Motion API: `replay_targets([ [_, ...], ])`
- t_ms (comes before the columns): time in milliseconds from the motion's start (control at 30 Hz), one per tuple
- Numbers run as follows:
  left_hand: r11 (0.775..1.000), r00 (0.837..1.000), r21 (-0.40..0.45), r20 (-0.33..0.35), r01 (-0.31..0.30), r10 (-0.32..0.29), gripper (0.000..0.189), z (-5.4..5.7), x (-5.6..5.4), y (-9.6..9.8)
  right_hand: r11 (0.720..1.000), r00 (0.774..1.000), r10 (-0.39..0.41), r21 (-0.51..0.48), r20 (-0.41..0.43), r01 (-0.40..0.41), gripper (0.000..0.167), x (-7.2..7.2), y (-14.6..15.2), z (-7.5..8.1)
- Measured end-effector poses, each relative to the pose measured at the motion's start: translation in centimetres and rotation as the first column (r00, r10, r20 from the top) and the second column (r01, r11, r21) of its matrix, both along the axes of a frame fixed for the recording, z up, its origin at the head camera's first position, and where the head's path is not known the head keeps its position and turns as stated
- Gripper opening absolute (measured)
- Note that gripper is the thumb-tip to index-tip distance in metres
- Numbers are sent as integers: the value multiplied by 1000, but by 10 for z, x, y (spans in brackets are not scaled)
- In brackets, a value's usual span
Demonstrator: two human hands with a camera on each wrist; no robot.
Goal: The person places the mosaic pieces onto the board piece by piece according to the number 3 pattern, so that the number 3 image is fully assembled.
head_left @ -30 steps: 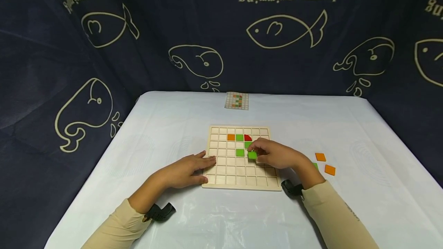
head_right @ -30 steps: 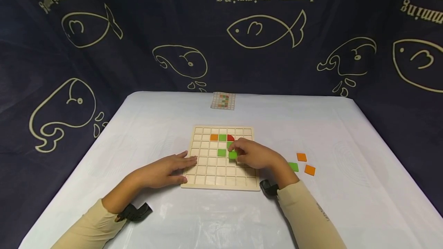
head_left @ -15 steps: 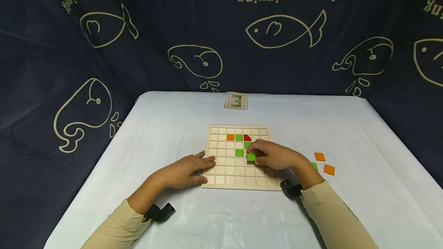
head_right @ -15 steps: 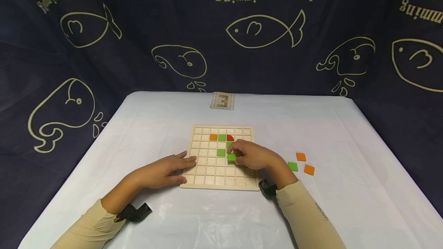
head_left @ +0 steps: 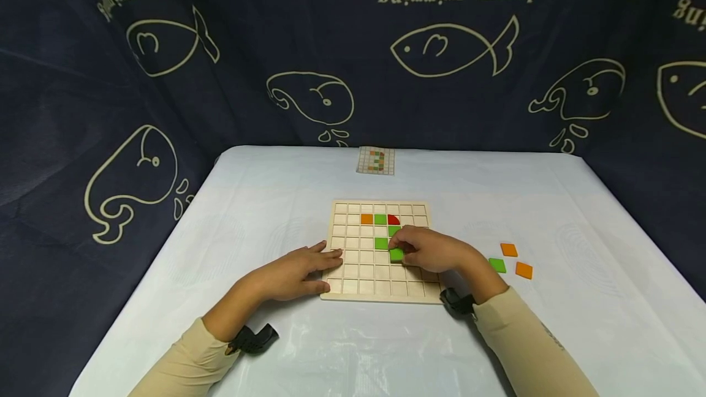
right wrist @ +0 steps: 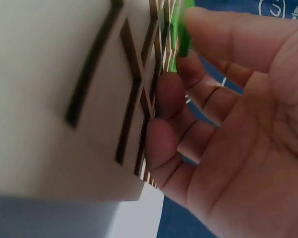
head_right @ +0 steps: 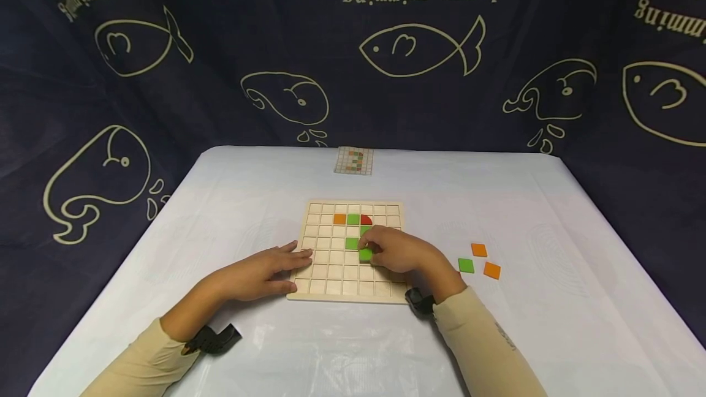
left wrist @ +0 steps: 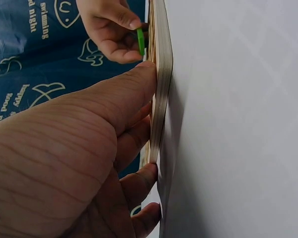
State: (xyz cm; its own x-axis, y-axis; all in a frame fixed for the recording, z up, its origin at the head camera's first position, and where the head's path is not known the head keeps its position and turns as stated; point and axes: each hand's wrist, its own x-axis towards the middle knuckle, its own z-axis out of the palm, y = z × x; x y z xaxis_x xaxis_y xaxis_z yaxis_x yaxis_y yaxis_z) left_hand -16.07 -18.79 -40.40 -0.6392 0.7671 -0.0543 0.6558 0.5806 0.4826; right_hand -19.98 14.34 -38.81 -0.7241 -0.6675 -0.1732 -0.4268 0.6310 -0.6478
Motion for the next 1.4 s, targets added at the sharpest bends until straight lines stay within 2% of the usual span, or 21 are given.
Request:
replay_targets([
  [367, 1000, 1000, 14, -4, 5, -5, 55, -1, -1, 0, 999, 999, 19, 45, -36, -17, 25, -1, -1, -2],
  [700, 1000, 1000, 16, 3, 4, -4, 55, -1, 0, 1, 999, 1000, 1, 48, -18, 0, 25, -1, -1, -2],
  [1200, 1000, 1000, -4, 13, -7, 7, 56, -2, -1, 0, 999, 1000, -12, -31, 6, 13, 23, -1, 10, 2],
  [1400, 1000, 1000, -8, 16, -13, 14, 57, -1, 0, 1, 995, 998, -57, -82, -13, 56, 23, -1, 25, 8],
])
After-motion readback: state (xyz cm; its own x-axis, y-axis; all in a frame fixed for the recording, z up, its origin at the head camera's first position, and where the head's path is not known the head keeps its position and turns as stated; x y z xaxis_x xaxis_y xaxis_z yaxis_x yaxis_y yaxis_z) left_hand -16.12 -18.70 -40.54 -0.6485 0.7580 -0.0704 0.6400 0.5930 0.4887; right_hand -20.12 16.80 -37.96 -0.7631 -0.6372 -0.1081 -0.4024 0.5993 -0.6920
